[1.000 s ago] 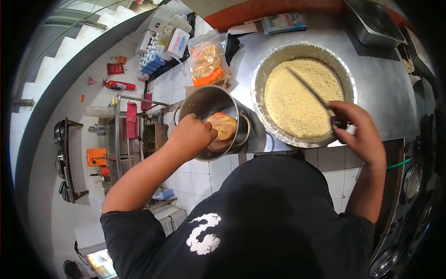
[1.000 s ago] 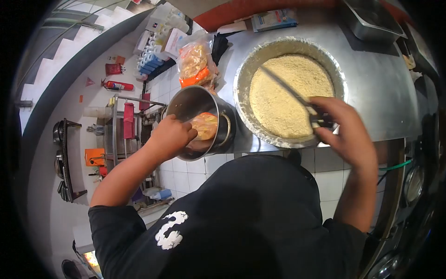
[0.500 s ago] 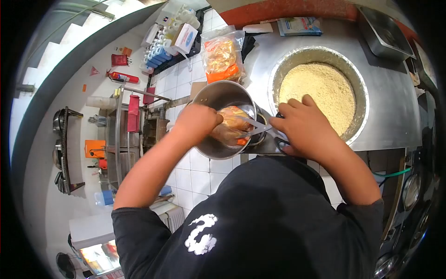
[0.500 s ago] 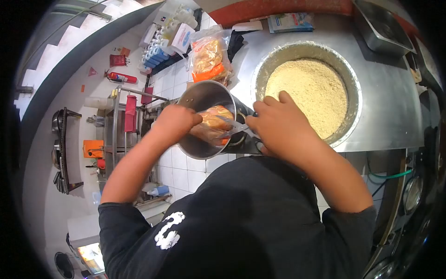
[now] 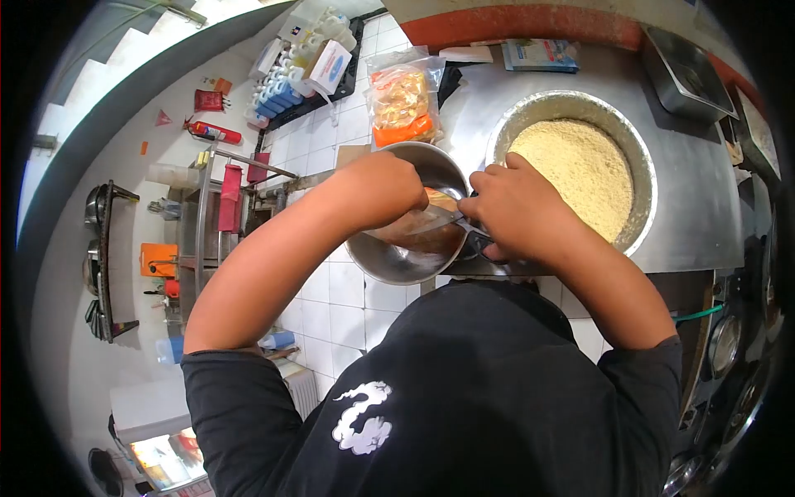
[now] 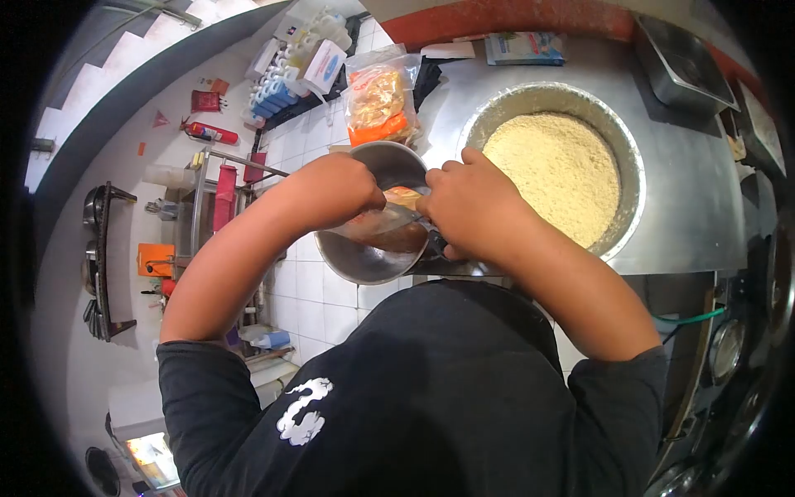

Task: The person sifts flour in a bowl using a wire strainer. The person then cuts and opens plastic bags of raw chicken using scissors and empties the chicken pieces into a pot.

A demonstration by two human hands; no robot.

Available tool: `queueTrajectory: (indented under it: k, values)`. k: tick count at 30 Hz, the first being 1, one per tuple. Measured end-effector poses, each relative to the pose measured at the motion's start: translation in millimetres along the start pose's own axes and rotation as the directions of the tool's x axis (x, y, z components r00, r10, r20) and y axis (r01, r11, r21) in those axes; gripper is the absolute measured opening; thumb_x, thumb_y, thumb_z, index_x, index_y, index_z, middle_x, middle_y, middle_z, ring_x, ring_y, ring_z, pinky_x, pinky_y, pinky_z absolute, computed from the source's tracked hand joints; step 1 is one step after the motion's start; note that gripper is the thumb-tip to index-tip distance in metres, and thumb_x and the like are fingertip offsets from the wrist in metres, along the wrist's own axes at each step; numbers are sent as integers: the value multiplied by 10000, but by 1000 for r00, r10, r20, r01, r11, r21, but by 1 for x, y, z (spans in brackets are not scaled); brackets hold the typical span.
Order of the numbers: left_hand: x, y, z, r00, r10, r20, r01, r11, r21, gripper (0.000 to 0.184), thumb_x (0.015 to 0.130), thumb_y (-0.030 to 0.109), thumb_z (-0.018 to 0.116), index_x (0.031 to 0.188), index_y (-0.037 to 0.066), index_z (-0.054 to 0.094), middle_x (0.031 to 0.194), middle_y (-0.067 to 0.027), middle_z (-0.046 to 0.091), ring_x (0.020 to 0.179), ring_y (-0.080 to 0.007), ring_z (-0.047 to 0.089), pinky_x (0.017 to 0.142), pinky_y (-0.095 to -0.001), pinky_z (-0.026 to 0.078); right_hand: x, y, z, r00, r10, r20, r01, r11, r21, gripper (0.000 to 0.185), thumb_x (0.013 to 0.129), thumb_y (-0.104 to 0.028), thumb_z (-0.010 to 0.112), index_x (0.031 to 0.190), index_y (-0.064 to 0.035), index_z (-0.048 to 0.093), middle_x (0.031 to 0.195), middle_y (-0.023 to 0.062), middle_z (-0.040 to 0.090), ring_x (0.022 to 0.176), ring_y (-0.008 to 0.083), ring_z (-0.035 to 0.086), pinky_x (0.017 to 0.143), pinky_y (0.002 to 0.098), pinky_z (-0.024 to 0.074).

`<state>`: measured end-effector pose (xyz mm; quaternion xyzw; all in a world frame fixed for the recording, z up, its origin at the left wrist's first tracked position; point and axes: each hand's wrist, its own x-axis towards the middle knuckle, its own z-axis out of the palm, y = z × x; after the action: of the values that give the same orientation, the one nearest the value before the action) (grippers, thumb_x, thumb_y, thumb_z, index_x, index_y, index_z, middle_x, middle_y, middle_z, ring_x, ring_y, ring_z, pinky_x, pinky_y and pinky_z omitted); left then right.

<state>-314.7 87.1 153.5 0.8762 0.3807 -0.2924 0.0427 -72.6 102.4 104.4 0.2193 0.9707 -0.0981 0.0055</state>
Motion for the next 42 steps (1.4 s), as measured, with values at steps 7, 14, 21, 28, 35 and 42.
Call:
queueTrajectory:
  k: [7, 14, 21, 28, 35, 42]
  values:
    - [4, -7, 10, 999, -12, -41, 10, 999, -35, 191, 791, 131, 697, 934, 197, 805, 838, -67, 763, 817, -300, 741, 725, -434, 569, 8, 3, 13, 999, -29, -45, 29, 1000, -2, 510, 680, -355, 905, 1120, -166, 729, 1075, 67, 662, 1111, 242, 635, 973, 403, 451]
    - [2, 0, 15, 999, -49, -5, 49, 999, -5, 182, 816, 127, 691, 938, 198, 806, 864, -76, 765, 845, -299, 745, 748, -435, 580, 18, -2, 29, 999, -38, -33, 37, 999, -34, 362, 770, -313, 819, 1083, -143, 757, 1022, 90, 701, 1002, 269, 695, 881, 411, 513]
    - [6, -2, 0, 999, -52, -1, 52, 997, -58, 186, 837, 129, 683, 954, 196, 811, 915, -101, 767, 880, -321, 748, 771, -436, 592, 23, -1, 28, 998, -38, -47, 39, 999, 15, 341, 751, -251, 826, 1052, -116, 743, 981, 150, 703, 909, 327, 716, 793, 457, 564]
    - [10, 4, -16, 996, -89, 28, 91, 989, -117, 205, 844, 119, 671, 980, 178, 813, 985, -133, 767, 939, -347, 747, 792, -458, 598, 47, -1, 34, 1000, -10, 20, 8, 994, 108, 363, 767, -248, 828, 1068, -73, 726, 979, 142, 710, 897, 366, 712, 806, 474, 575]
    - [-1, -8, -5, 985, -140, -102, 122, 979, -163, 197, 833, 130, 666, 961, 183, 806, 951, -134, 758, 896, -355, 738, 755, -455, 589, 86, -5, 40, 994, 26, 105, -40, 990, 137, 231, 757, -273, 805, 913, -103, 793, 955, 110, 760, 930, 298, 746, 811, 441, 590]
    - [-22, -21, -20, 931, -174, -321, 128, 979, -161, 107, 814, 167, 677, 868, 152, 768, 857, -120, 739, 799, -349, 719, 690, -457, 561, 116, -18, 66, 999, -19, -39, 27, 974, 226, 288, 829, -291, 749, 1071, -136, 742, 1020, 115, 738, 965, 337, 717, 844, 461, 574]
